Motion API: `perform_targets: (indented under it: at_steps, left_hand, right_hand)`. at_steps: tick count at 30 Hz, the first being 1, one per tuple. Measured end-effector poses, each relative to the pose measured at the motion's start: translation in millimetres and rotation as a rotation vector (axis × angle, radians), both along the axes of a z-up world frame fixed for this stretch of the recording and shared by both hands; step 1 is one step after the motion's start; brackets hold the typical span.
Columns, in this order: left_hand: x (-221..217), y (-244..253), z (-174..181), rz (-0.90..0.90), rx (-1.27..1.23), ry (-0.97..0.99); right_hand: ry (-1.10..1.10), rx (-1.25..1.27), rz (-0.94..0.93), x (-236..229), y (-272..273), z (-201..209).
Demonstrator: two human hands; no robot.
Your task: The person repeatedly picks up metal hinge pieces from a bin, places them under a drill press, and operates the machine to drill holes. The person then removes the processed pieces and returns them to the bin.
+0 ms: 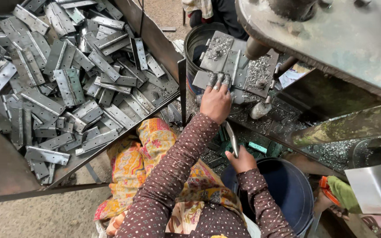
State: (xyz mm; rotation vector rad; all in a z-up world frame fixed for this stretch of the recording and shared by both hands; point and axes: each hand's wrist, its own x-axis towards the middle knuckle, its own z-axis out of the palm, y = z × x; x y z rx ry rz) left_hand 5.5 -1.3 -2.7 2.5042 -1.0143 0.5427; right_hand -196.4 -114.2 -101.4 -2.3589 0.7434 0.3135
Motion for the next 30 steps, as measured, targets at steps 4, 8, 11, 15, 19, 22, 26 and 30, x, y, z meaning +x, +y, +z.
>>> perform_targets:
  at_steps: [4,8,11,15,19,22,26,30]
  left_hand:
    - [-1,-2,1,0.011,0.051,0.018]
    - [12,-13,1,0.045,0.132,0.002]
    - [17,-16,-1,0.053,0.155,0.009]
    - [21,-18,-3,0.054,0.18,0.097]
    - [23,-11,-5,0.04,0.13,0.077]
    - [26,-13,-1,0.016,0.132,0.12]
    - [18,-2,11,-0.024,0.144,0.16]
    - [-32,19,19,-0.017,-0.022,-0.104]
  right_hand:
    - [-0.039,0.016,0.002,-2,3,-1]
    - [-0.084,-0.035,0.014,-5,-3,-24]
    - [-0.034,-0.107,0.036,-11,-1,-59]
    - [-0.141,-0.155,-0.125,-11,20,-117]
    - [-0.149,-0.175,-0.117,-3,33,-145]
    - [-0.177,-0.138,-0.115,-6,18,-125]
    - [-0.073,-0.086,-0.008,-11,2,-65]
    - [-0.02,-0.045,-0.002,-5,-4,-18]
